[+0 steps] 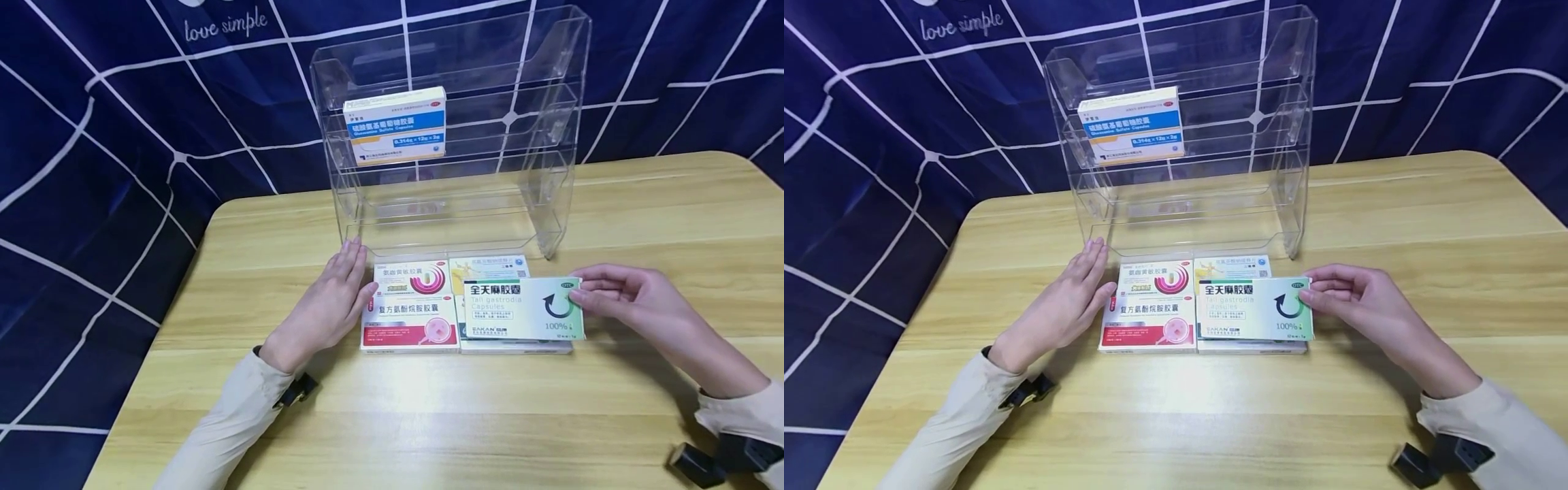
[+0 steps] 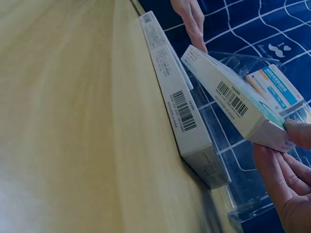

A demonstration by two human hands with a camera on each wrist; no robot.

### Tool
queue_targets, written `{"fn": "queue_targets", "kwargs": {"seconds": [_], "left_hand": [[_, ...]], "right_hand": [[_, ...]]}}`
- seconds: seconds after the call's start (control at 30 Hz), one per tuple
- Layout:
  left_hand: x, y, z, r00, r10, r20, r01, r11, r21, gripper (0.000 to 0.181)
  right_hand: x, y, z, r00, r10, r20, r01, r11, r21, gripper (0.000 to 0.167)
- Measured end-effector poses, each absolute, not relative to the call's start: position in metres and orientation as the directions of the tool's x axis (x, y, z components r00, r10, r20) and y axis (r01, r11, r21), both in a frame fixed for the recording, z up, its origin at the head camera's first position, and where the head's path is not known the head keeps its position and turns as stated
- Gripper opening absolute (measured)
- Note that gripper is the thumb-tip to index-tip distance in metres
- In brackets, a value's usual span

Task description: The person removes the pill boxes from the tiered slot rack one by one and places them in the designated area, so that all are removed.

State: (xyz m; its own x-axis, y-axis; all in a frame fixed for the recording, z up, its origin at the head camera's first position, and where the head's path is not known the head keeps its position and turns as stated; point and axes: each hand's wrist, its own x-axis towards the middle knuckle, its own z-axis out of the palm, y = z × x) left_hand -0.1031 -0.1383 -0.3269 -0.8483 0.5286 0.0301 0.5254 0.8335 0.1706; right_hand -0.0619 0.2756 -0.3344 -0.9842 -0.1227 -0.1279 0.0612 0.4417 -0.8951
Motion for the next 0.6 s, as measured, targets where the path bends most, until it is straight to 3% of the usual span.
{"fn": "queue_targets", "kwargs": {"seconds": [0.6], "left_hand": [[-0.102,-0.139,-0.326,-0.849,0.528,0.027,0.524,0.834,0.170,0.063]], "right_hand": [[-0.031,0.276,-0.343,-0.979,-0.179,-0.096,0.003,0.461,-0.887,0.025]]}}
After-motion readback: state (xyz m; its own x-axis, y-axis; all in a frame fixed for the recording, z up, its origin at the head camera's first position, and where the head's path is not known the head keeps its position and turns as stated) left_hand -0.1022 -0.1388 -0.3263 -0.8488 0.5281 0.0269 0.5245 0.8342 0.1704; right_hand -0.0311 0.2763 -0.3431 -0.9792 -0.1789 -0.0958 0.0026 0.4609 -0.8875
